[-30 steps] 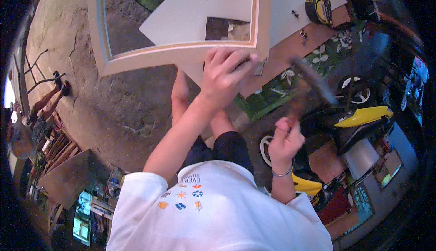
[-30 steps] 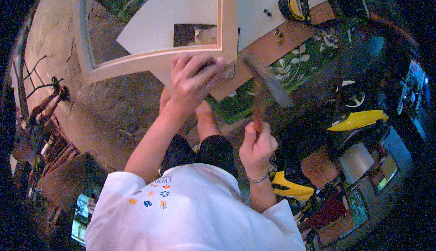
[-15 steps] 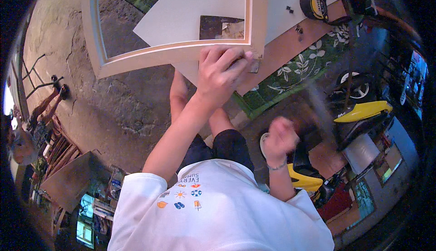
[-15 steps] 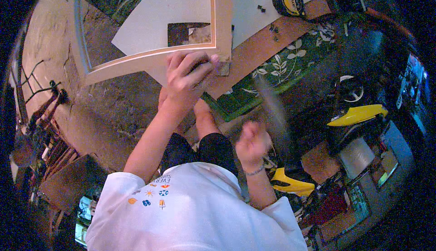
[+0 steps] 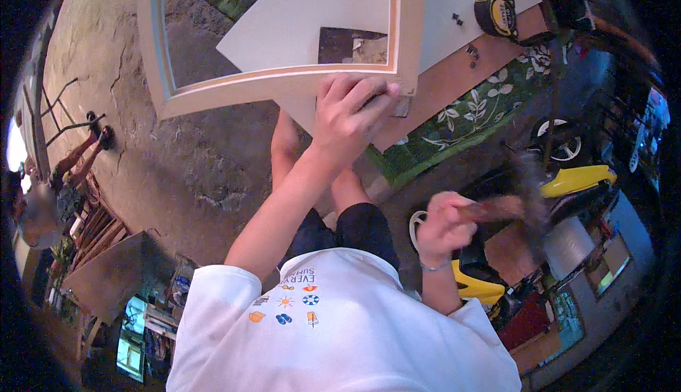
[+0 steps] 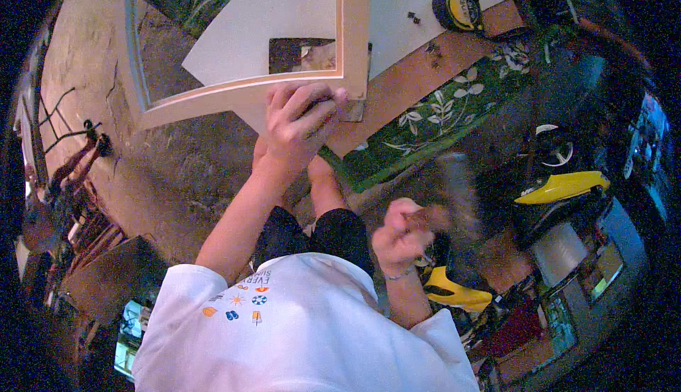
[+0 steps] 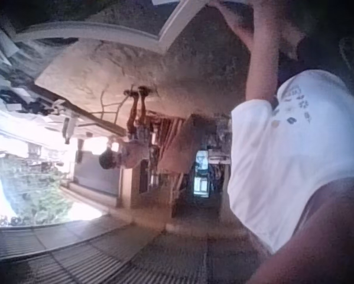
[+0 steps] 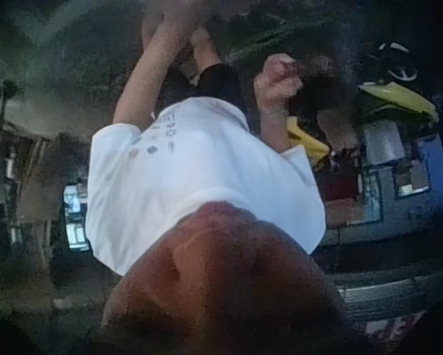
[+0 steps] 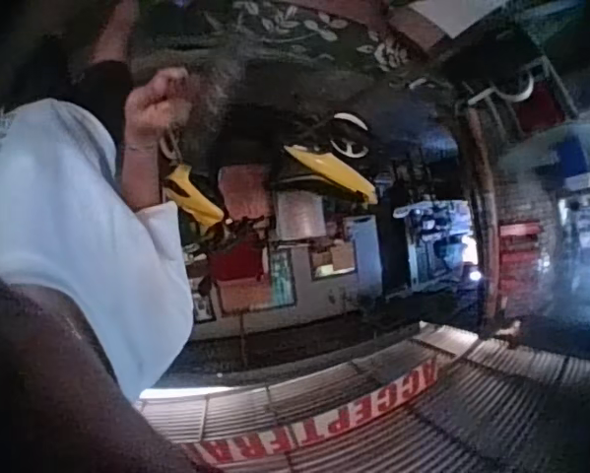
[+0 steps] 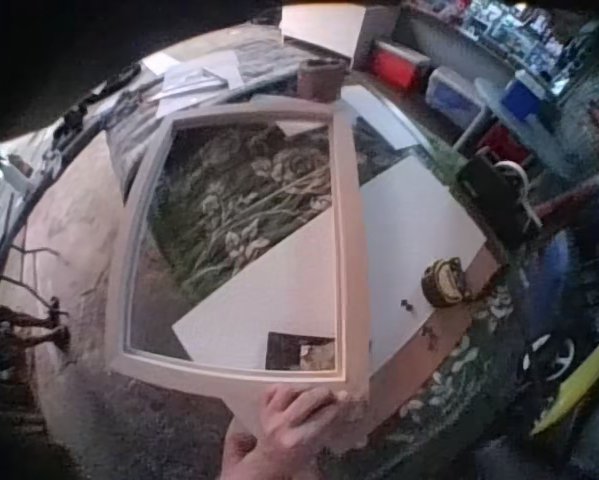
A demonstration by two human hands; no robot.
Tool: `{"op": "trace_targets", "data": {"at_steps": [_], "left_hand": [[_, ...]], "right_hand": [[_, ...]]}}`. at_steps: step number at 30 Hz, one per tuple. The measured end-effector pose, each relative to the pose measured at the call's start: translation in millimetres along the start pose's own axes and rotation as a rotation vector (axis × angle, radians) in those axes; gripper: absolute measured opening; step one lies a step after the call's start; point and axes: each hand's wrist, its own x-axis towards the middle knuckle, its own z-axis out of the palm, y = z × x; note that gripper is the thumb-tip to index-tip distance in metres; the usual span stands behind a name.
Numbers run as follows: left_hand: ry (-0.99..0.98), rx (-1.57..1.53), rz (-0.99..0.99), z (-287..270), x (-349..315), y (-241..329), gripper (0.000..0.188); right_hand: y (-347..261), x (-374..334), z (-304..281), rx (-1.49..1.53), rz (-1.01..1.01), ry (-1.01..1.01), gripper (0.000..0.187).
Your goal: The person assembles a picture frame by attaching white backing boards to a wooden frame using a utility knife and hammer. They cut the boards to fit, align them with the frame, and secure them with nails.
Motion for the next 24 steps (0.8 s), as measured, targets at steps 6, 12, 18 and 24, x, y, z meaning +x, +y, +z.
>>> {"op": "trace_targets", "data": {"at_steps": [6,12,18,24], "left_hand": [[0.030,0.003,0.013,3,0,-2,0.036],[0.010,-0.028,0.004,4,4,-2,0.033],[0.009,-0.065,-0.059,-28,-10,10,0.027],[0.802,-0.963,-1.409,-62,-47,1,0.044]], "right_hand": [[-18,10,-4,-0.105,-0.066,-0.006,0.026],[5,14,7,-0.183,0.094,-0.158,0.030],[10,37,4,-0.158,0.112,0.055,0.026],[48,53,20,-0.412,-0.048,0.195,0.032]]}}
